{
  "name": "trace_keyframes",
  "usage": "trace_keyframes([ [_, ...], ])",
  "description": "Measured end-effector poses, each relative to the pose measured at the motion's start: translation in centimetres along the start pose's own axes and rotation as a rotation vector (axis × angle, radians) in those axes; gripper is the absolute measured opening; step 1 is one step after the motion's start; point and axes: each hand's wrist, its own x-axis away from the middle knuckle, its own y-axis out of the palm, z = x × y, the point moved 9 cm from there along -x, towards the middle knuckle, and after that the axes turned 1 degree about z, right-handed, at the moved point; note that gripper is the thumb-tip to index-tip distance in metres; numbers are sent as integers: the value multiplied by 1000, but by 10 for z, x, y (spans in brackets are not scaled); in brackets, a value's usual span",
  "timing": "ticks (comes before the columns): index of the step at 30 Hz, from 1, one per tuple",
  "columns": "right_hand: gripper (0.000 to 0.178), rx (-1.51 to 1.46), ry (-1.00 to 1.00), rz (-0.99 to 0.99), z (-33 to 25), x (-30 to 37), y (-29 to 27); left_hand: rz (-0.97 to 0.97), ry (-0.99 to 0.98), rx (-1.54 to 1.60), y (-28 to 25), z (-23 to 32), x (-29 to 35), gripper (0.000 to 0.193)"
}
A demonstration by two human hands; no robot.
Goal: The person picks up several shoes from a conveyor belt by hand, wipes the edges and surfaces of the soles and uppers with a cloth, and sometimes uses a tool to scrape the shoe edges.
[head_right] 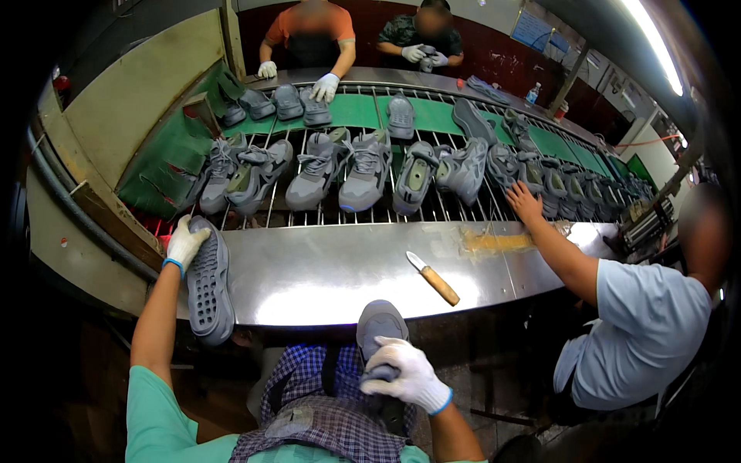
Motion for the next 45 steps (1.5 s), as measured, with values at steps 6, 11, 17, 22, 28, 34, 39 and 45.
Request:
trace_keyframes([
  [6,56,-648,230,679,108,81,-56,-616,-97,953,33,51,34,36],
  [11,63,-1467,866,460,197,110,72,-647,322,792,-1,162,107,38],
  [17,59,-1552,574,221,142,42,59,-855,253,927,43,249,199,44],
  [22,58,-1259,569,275,149,-8,75,-673,540,931,75,262,268,59],
  [28,57,-1215,612,311,147,33,83,-843,644,1112,80,274,280,46],
  [34,56,-1215,704,281,129,90,80,-864,634,1011,72,287,278,41],
  [39,55,-1206,704,292,130,82,80,-887,699,975,68,287,275,41],
  [45,55,-1292,696,353,115,72,73,-891,740,879,67,289,272,41],
])
